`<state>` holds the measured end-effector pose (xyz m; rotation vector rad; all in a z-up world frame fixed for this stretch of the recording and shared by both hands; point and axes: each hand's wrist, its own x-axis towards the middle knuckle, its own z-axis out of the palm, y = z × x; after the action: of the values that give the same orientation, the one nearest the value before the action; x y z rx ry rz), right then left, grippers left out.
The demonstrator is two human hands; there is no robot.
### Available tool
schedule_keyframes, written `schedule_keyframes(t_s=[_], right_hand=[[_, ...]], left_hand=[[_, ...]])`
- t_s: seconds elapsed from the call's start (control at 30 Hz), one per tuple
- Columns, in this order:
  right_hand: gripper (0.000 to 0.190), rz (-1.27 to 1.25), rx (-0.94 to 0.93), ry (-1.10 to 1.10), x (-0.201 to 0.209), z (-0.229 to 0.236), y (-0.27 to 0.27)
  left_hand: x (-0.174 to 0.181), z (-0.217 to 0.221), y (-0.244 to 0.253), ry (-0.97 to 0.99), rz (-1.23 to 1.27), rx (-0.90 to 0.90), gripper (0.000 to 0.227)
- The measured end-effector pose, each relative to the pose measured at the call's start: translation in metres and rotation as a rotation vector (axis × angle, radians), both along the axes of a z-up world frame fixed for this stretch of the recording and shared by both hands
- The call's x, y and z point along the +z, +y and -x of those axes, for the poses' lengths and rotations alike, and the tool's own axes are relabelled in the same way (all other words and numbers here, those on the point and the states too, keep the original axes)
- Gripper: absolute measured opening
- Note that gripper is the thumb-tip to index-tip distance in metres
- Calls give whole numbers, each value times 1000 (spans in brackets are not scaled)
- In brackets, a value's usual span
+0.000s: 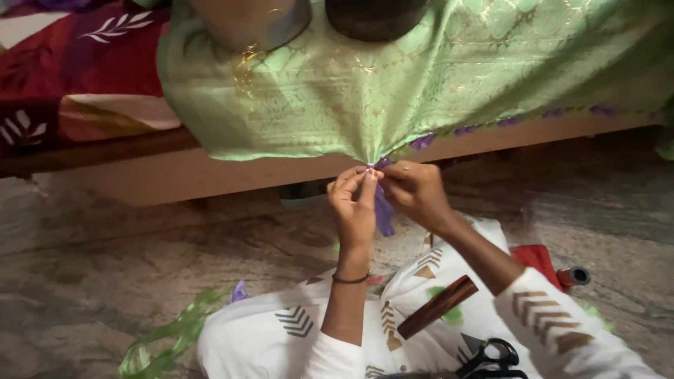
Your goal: Attaching a purple decorative ribbon to the edge of a green cloth using a needle and thread.
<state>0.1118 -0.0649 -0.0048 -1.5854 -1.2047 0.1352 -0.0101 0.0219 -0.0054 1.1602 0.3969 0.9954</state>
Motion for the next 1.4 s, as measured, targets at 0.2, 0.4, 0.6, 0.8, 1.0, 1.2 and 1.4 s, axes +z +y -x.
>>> schedule_keyframes(t_s=[0.2,0.4,0.6,0.8,1.0,1.2,1.4], right_hand=[[32,-15,35,-532,70,11,-30],[30,44,44,-656,93,23,-19],[17,126,-4,-28,70,7,-25],[13,131,-157,-87,65,1,-5],[18,-13,64,808,31,6,-1],[10,-77,54,873,10,2,9],[8,-193,58,735,1,2,7]], left_hand=[[36,14,-9,537,-927,590,10],[38,9,-5,499,-1076,616,15],[11,-5,10,342,-412,232,14],[2,-7,6,227,-287,169,13],[-14,-11,21,254,-470,283,15],[24,10,13,352,-261,-76,14],[72,35,-12,311,-1008,417,21]])
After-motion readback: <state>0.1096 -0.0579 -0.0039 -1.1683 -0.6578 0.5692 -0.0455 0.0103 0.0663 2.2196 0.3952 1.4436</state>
